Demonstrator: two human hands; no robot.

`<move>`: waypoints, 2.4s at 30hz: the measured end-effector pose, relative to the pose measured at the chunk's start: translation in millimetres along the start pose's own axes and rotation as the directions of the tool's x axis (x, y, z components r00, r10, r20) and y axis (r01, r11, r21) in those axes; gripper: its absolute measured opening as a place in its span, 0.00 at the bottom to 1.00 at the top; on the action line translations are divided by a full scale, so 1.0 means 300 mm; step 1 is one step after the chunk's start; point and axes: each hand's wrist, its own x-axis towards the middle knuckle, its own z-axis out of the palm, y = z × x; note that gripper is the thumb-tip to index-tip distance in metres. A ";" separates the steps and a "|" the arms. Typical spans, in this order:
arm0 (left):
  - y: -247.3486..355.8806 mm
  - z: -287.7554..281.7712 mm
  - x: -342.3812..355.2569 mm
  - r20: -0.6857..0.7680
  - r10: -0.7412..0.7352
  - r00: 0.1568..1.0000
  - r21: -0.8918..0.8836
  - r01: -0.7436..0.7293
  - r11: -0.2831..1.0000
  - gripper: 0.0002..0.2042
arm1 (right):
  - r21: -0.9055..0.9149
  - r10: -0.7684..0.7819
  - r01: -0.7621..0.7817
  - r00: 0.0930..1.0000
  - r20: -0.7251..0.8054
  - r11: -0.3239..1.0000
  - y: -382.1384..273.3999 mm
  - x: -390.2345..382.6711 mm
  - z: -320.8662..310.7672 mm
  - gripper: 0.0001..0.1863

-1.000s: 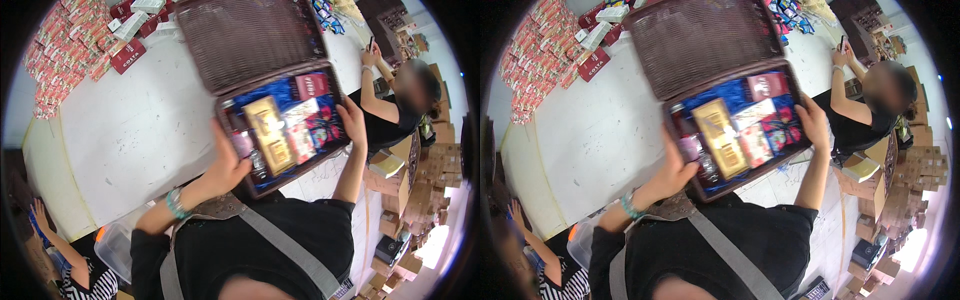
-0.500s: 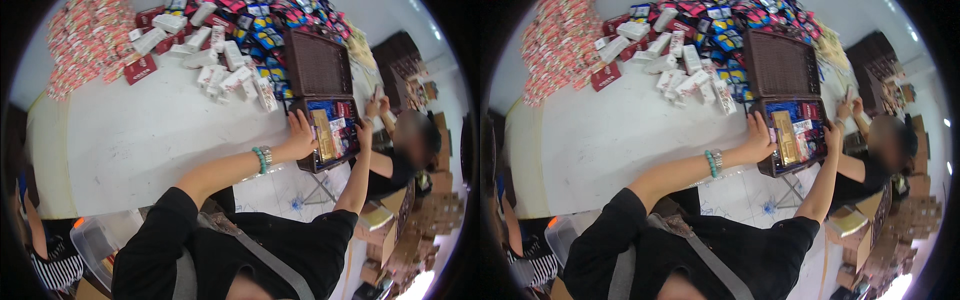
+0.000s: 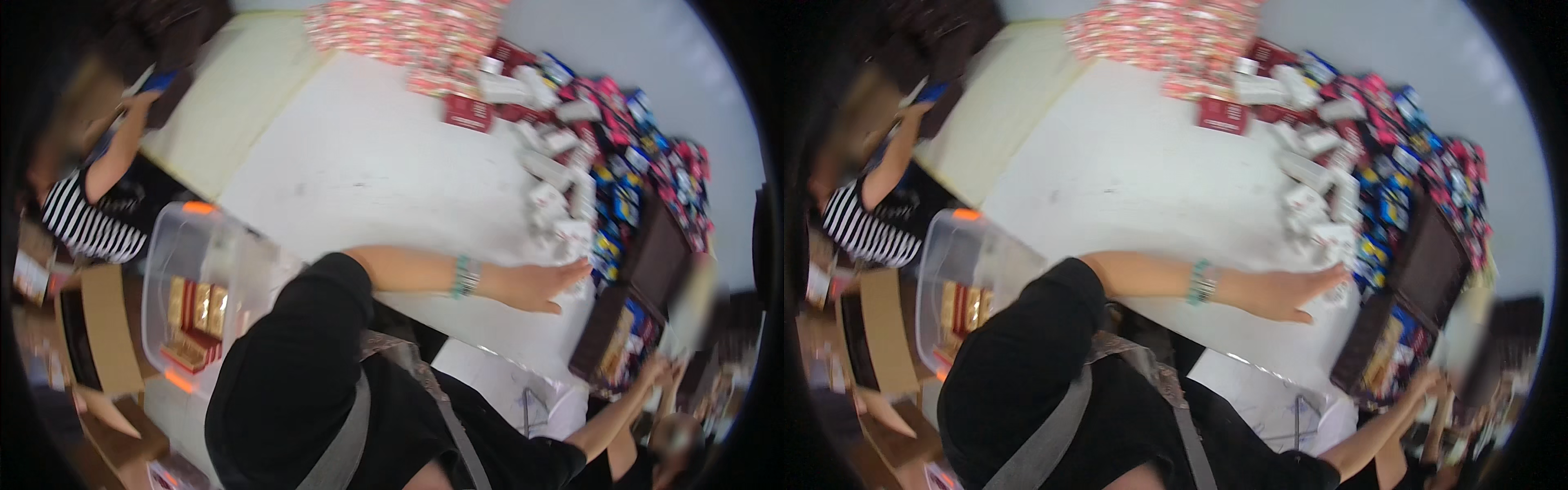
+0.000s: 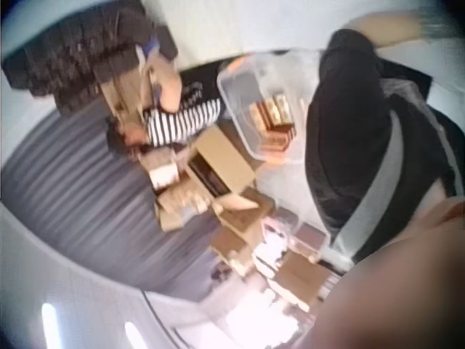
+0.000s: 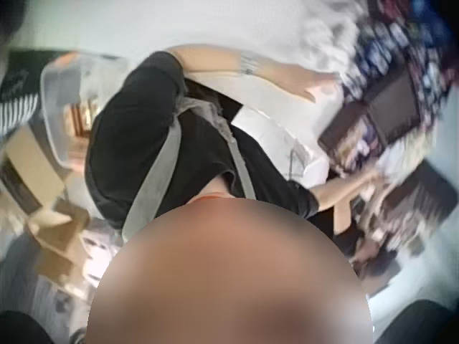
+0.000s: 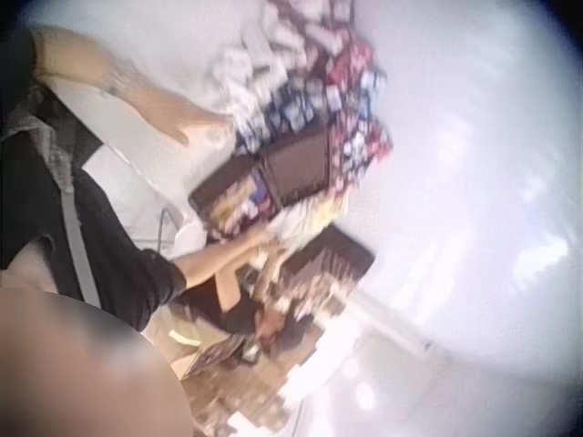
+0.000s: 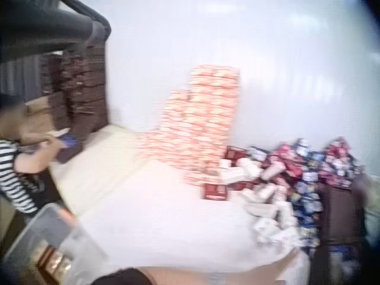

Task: The person assembles gift baskets by placing blue shredded paper into wicker baskets, then arranging various packaged items such as chocolate bars, tea boxes, and small wrapped gifts inside. The person repeatedly picks items from a nearby container and table, places them into the basket, and closes the basket lid.

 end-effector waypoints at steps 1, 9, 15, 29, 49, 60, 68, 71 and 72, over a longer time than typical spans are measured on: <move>-0.012 -0.103 -0.138 -0.076 -0.055 0.996 0.135 0.065 0.989 0.41 | 0.000 -0.009 0.009 0.995 -0.097 1.000 0.039 -0.025 -0.015 0.28; 0.048 -0.448 -1.503 -0.989 0.094 -0.116 -0.065 0.901 0.429 0.24 | 0.406 -0.444 0.758 0.637 -0.630 0.511 -0.997 -0.596 -0.789 0.19; 0.000 0.134 -2.380 -0.572 -0.249 -0.781 -0.582 0.601 -0.548 0.36 | 0.498 -0.722 0.859 0.419 -0.550 0.119 -1.621 -0.865 -0.906 0.17; 0.144 0.189 -2.767 -0.327 -0.290 -0.899 -0.604 0.435 -0.668 0.47 | 0.629 -0.884 0.749 0.132 -0.449 -0.207 -2.069 -1.133 -1.032 0.20; 0.238 -0.293 -1.381 -0.938 -0.284 -0.197 -0.333 0.739 0.586 0.47 | 0.959 -0.941 -0.216 -0.245 -0.233 -0.182 -2.117 -1.408 -1.133 0.32; 0.077 -0.245 -1.000 -0.911 -0.263 0.317 -0.054 0.541 0.839 0.42 | 0.818 -0.955 -0.492 0.157 -0.253 -0.298 -2.062 -1.353 -0.974 0.34; -0.096 -0.224 -1.003 -0.838 -0.302 0.454 -0.135 0.364 0.922 0.32 | 0.835 -0.931 -0.458 0.329 -0.158 -0.304 -2.089 -1.361 -0.816 0.30; -0.117 -0.227 -1.005 -0.843 -0.355 0.404 -0.307 0.179 0.934 0.27 | 0.781 -0.917 -0.517 0.358 -0.174 -0.350 -2.098 -1.365 -0.803 0.28; -0.118 -0.236 -1.000 -0.860 -0.332 0.387 -0.288 0.169 0.943 0.26 | 0.780 -0.912 -0.510 0.368 -0.182 -0.362 -2.105 -1.365 -0.805 0.28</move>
